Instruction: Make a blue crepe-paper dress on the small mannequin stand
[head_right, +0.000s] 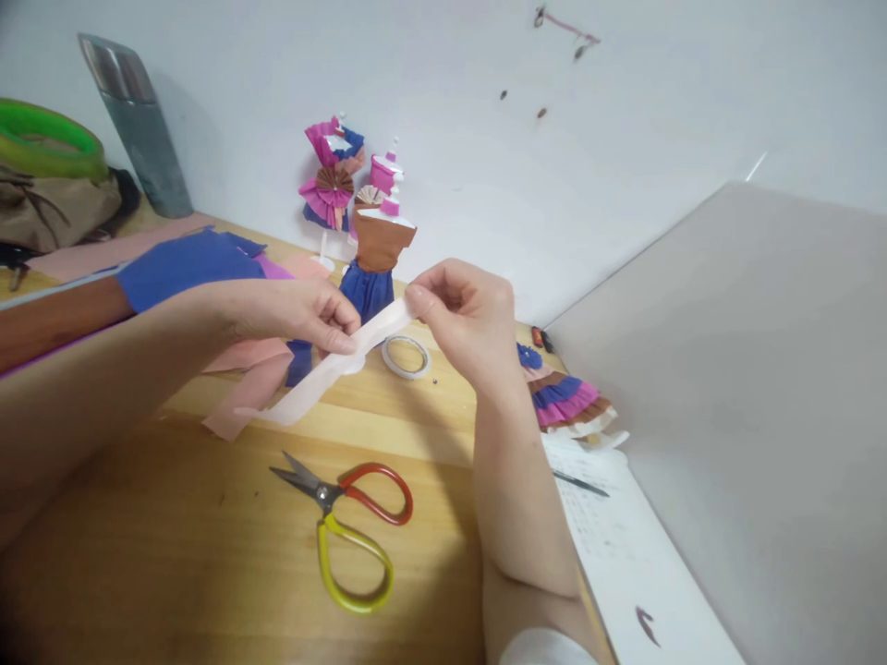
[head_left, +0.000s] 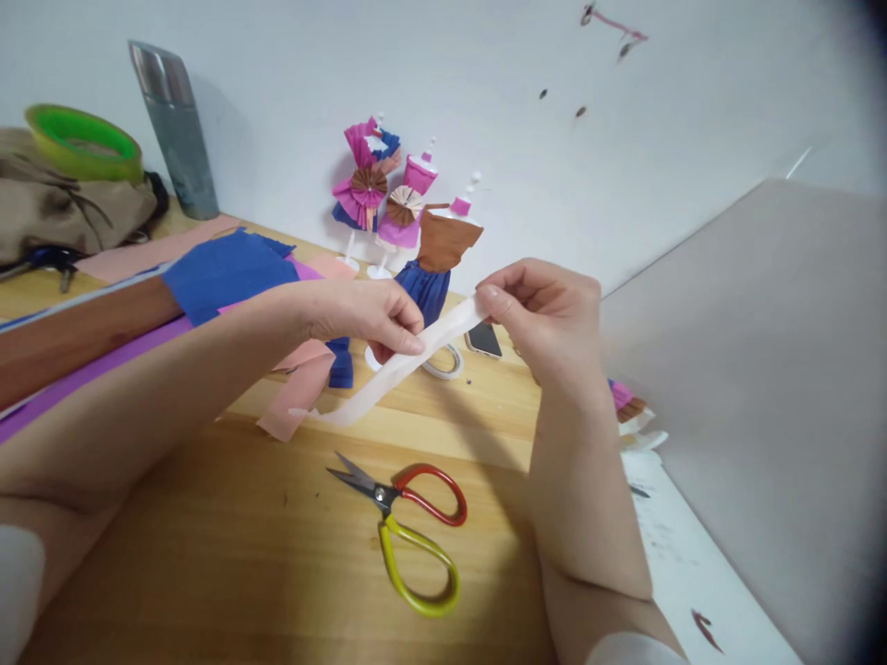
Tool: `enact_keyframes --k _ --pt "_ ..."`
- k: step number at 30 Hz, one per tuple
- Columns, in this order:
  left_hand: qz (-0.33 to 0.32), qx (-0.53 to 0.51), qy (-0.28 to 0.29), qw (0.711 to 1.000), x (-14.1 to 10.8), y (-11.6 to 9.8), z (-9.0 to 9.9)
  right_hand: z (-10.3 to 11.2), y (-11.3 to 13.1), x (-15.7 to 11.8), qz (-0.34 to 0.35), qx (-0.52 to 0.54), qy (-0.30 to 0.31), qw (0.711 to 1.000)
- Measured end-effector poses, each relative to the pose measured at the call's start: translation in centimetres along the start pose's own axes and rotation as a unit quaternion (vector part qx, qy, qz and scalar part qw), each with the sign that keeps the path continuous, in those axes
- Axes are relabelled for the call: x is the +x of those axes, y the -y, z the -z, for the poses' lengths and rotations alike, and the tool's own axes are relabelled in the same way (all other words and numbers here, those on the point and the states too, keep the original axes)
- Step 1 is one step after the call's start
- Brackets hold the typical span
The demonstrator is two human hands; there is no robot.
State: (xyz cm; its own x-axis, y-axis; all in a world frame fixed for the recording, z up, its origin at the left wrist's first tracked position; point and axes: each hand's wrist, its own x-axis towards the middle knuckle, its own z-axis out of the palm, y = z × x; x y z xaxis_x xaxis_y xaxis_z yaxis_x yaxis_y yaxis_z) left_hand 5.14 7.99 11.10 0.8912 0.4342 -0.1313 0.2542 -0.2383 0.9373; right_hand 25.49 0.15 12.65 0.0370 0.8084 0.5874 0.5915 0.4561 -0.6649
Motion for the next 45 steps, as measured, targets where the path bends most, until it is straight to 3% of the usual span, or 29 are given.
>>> enact_keyframes --k 11,20,27,33,39,45 --pt "-0.042 -0.052 -0.022 0.998 -0.3 -0.6 -1.2 -0.4 1.1 -0.4 -0.011 -0.027 0.073 0.997" --pt "-0.027 -0.065 -0.03 0.997 -0.5 -1.0 -0.9 -0.1 1.3 -0.5 0.002 0.0 0.07 0.998" --pt "-0.018 -0.04 -0.04 0.998 -0.6 -1.2 -1.0 -0.2 1.1 -0.3 -0.053 0.022 0.11 0.992" --pt "-0.016 -0.024 -0.062 0.998 -0.6 -1.5 -1.0 -0.1 1.2 -0.3 -0.055 0.052 0.104 0.992" --pt "-0.04 0.046 -0.082 0.995 -1.1 -1.8 -0.5 0.0 1.4 -0.5 -0.05 0.029 0.139 0.989" --pt "-0.034 0.064 -0.089 0.993 -0.8 -1.5 -0.2 -0.1 0.8 -0.6 -0.067 0.028 0.116 0.991"
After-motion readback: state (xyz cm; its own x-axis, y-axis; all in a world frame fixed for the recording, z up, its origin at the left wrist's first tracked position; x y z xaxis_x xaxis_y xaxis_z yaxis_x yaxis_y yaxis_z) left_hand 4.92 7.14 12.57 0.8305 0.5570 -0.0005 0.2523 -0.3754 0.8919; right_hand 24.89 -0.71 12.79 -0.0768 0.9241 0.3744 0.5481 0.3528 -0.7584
